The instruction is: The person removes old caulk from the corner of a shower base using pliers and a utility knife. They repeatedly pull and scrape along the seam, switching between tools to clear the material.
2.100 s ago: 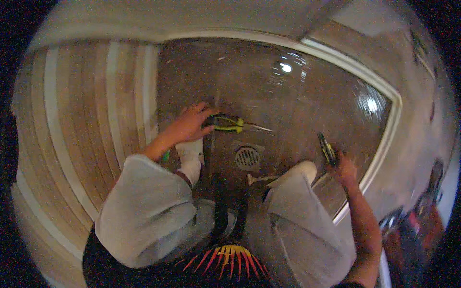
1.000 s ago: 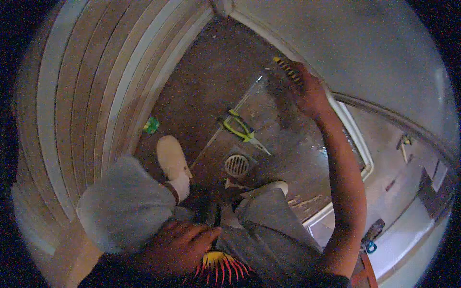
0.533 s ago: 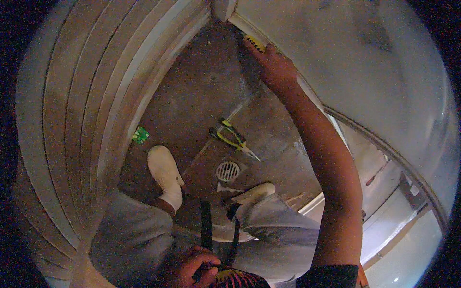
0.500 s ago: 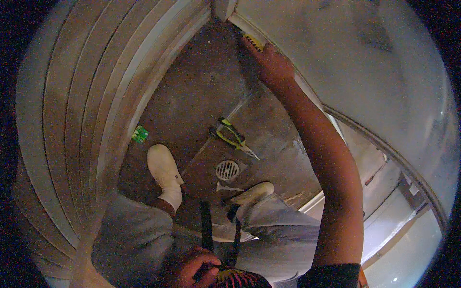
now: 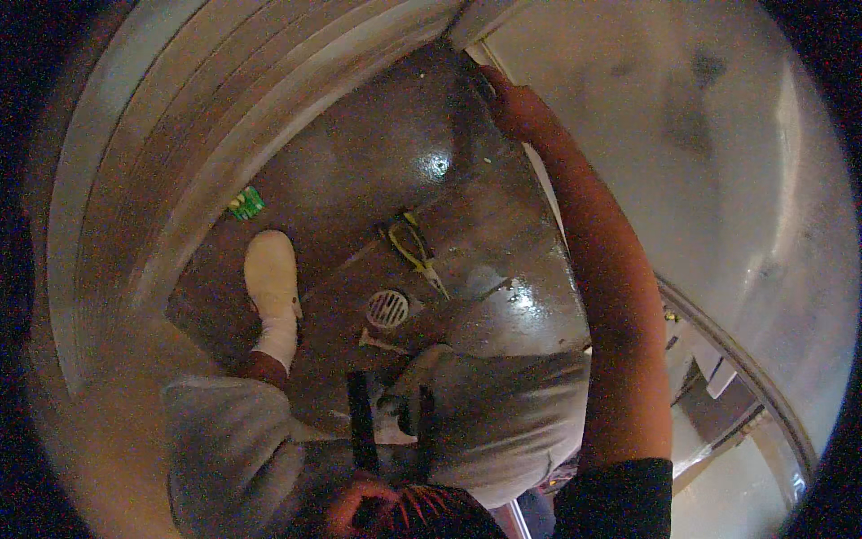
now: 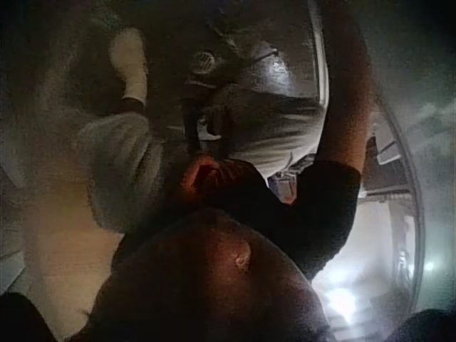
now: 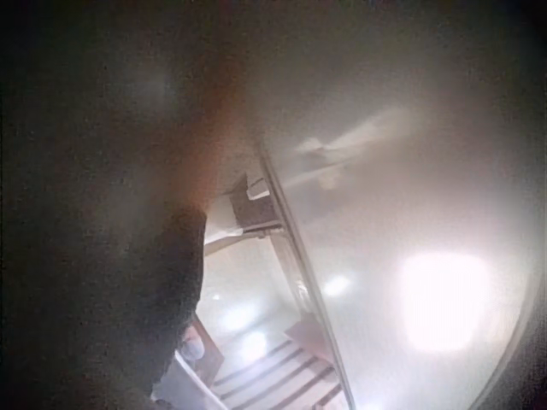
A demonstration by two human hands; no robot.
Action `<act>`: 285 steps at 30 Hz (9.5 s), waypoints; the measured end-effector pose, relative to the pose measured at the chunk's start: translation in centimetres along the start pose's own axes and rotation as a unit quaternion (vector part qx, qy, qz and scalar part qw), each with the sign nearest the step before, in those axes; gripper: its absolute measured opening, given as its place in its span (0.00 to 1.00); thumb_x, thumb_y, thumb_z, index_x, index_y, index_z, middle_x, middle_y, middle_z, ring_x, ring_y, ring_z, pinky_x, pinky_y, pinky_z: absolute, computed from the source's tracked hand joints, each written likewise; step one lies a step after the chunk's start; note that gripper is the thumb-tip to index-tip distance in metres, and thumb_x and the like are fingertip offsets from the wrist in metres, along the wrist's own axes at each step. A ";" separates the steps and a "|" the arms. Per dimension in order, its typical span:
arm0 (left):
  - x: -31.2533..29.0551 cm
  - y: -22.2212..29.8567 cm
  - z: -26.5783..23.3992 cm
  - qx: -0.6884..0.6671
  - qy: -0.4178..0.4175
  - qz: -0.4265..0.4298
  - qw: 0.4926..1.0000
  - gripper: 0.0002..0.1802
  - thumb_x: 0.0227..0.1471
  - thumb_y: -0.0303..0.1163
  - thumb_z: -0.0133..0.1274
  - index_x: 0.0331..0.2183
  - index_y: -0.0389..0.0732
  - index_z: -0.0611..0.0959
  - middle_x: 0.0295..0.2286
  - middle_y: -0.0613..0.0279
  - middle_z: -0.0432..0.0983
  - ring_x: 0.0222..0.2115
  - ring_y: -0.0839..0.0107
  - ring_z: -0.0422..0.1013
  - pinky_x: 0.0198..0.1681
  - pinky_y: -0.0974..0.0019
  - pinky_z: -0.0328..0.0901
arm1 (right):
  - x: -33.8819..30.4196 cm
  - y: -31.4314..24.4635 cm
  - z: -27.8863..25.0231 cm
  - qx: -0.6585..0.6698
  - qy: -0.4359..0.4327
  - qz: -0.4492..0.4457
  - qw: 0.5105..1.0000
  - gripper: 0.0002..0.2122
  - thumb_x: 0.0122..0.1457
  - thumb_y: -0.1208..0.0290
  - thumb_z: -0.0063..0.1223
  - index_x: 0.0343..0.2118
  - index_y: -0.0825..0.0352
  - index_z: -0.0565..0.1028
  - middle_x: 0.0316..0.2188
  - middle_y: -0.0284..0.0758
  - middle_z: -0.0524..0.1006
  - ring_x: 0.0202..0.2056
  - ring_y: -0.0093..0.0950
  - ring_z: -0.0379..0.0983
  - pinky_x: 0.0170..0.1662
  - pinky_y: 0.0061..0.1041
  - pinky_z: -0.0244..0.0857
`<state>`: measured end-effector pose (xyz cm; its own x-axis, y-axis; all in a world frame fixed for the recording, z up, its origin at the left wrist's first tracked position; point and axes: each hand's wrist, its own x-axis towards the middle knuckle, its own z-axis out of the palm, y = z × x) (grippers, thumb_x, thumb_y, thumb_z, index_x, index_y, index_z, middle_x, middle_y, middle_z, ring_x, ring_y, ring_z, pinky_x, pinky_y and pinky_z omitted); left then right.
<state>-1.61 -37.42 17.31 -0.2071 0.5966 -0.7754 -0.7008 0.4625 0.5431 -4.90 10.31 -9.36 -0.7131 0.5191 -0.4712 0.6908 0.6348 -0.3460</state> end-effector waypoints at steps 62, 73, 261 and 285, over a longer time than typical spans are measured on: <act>0.2 0.9 -1.8 -0.066 0.324 0.117 0.936 0.24 0.41 0.38 0.55 0.39 0.37 0.67 0.37 0.54 0.64 0.37 0.66 0.63 0.38 0.63 0.61 | -5.4 0.4 2.7 -0.167 0.006 0.061 0.984 0.28 0.54 0.71 0.42 0.58 0.44 0.49 0.29 0.51 0.74 0.30 0.48 0.73 0.32 0.45 0.67; -0.8 -1.8 -2.9 -0.061 0.246 0.201 0.946 0.18 0.49 0.29 0.50 0.42 0.35 0.67 0.40 0.50 0.66 0.40 0.63 0.66 0.43 0.60 0.64 | -5.5 3.1 4.1 -0.115 0.034 0.046 0.992 0.26 0.54 0.71 0.41 0.56 0.46 0.53 0.31 0.53 0.73 0.33 0.51 0.71 0.38 0.48 0.65; -2.1 -5.3 -12.9 0.055 0.303 0.031 0.951 0.19 0.51 0.37 0.40 0.45 0.43 0.66 0.42 0.60 0.65 0.43 0.62 0.63 0.43 0.57 0.59 | -40.8 17.8 12.6 -0.188 -0.133 0.268 0.935 0.32 0.53 0.76 0.38 0.59 0.38 0.46 0.25 0.47 0.72 0.26 0.45 0.72 0.28 0.44 0.66; 0.6 20.0 0.4 0.506 0.128 0.474 0.709 0.12 0.49 0.32 0.46 0.35 0.35 0.70 0.31 0.55 0.65 0.34 0.66 0.62 0.42 0.64 0.57 | -19.3 9.8 3.1 0.221 -0.095 0.129 0.962 0.21 0.52 0.53 0.50 0.41 0.67 0.71 0.19 0.38 0.73 0.20 0.30 0.70 0.28 0.34 0.64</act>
<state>-15.55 -27.54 27.83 -0.4658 0.8753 0.1300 0.6581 0.2445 0.7122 15.95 4.70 -6.21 -0.5047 0.4857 -0.7137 0.8555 0.1705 -0.4889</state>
